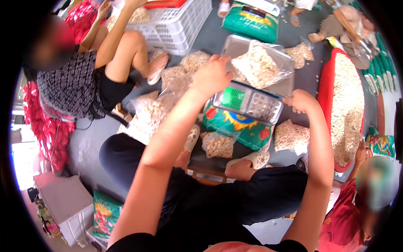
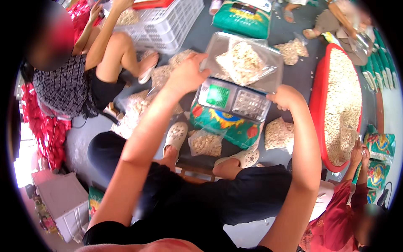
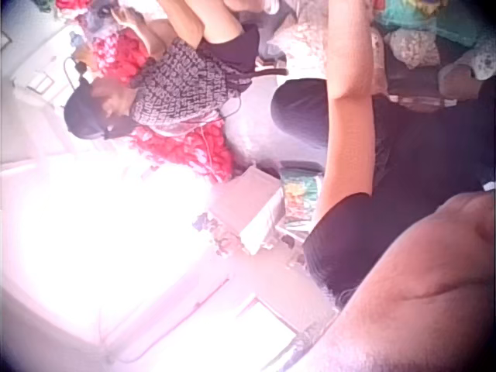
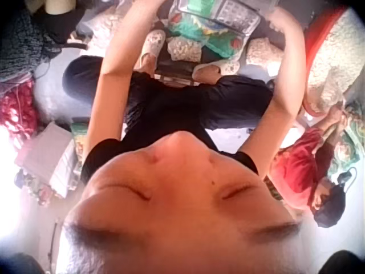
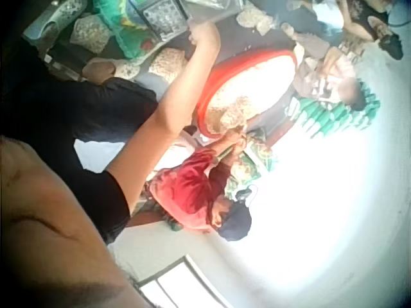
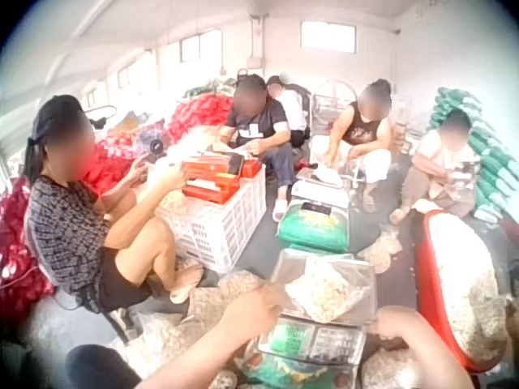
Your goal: The person scoops nuts from a large red bin into clear plastic bags and places them on a digital scale to measure the weight. They adjust the amount of nuts in the bags to reach a target weight, then set the filled bags aside.
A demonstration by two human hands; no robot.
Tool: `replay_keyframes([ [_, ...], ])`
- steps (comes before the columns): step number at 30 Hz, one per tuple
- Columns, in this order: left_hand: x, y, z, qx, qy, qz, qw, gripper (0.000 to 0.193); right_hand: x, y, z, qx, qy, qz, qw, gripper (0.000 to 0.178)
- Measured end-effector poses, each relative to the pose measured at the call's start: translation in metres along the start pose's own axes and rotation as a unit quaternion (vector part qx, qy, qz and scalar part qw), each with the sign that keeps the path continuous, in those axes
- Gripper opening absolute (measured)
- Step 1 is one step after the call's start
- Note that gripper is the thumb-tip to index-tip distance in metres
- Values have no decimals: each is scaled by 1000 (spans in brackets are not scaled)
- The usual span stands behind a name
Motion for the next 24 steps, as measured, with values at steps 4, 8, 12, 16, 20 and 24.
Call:
replay_keyframes([
  [4,49,-22,-36,131,75,57,987,48,-15,-53,-16,115,-33,-143,982,45],
  [8,75,-29,-47,209,141,62,966,44,-28,-92,1,2,0,-314,949,48],
  [12,82,-21,-53,204,109,56,971,59,3,-78,8,19,31,-285,958,55],
  [16,102,0,-48,182,-98,178,962,84,21,-70,15,100,96,-156,978,57],
  [20,127,35,-22,11,-137,311,940,62,57,-48,-7,180,42,-176,967,57],
  [24,139,44,19,-23,-82,255,963,36,82,-43,10,150,-104,-255,950,36],
])
Point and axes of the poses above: each hand's wrist, its own x-axis towards the middle knuckle, its own y-axis out of the palm, z = x × y, the point moved 3 cm from there along x, towards the middle knuckle, and after that the axes turned 3 degrees about -x, right-handed, at the moved point
